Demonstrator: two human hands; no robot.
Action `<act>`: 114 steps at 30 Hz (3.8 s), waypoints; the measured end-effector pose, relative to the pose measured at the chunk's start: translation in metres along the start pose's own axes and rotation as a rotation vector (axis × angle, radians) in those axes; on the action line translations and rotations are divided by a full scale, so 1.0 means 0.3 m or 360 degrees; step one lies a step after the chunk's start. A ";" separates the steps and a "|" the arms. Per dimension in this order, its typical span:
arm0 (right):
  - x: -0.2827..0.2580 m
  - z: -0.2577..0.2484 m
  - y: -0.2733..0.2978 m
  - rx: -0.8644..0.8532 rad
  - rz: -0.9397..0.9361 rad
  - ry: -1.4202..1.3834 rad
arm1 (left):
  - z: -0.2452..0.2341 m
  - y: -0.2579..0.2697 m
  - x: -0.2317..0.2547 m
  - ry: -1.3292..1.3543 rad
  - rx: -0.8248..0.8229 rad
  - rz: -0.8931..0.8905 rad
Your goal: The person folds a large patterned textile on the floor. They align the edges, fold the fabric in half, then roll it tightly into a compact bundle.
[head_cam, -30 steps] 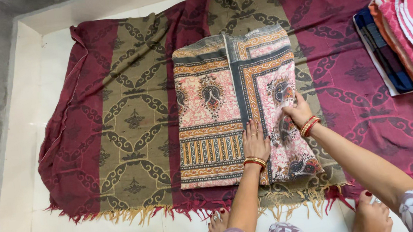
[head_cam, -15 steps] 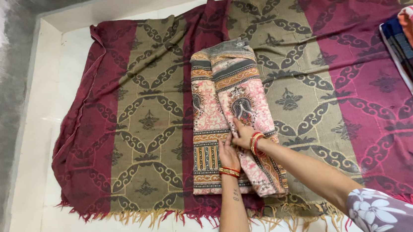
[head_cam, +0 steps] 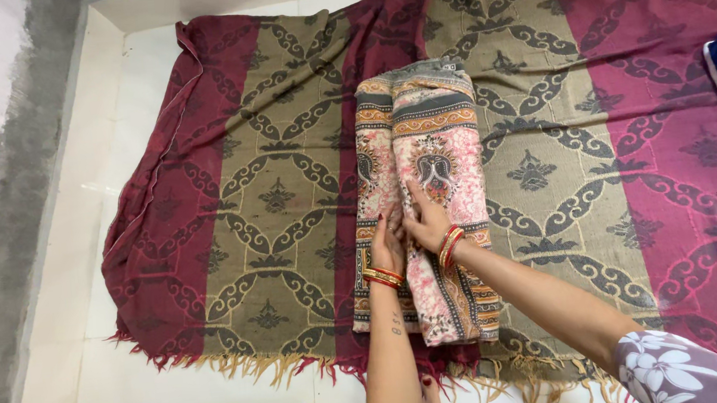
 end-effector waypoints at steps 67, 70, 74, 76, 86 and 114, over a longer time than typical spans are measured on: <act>0.996 -0.949 0.255 0.0307 0.1072 -0.0645 | 0.996 0.085 -0.612 -0.3192 -0.1582 0.0642; 1.014 -1.029 0.307 0.0417 0.1309 -0.0232 | 1.016 0.079 -0.643 -0.3142 -0.1438 0.0935; 0.967 -1.123 0.313 0.0913 0.1073 0.0228 | 1.009 0.064 -0.752 -0.3219 -0.1601 0.1022; 0.989 -1.115 0.289 0.0958 0.1077 0.0193 | 1.036 0.051 -0.787 -0.3139 -0.1609 0.1152; 0.886 -1.211 0.217 0.0369 0.0632 0.0726 | 1.080 0.008 -0.898 -0.3164 -0.1669 0.1001; 0.674 -1.210 0.256 0.0873 0.0017 0.0308 | 1.185 -0.129 -0.751 -0.2626 -0.1146 0.0064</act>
Point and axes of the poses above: each hand's wrist, its own y-axis away from the middle knuckle, its own z-axis out of the palm, x = y × z, the point moved 10 cm from there along -y, towards the middle knuckle, and after that the axes turned 14 degrees about z, right-handed, at the moved point
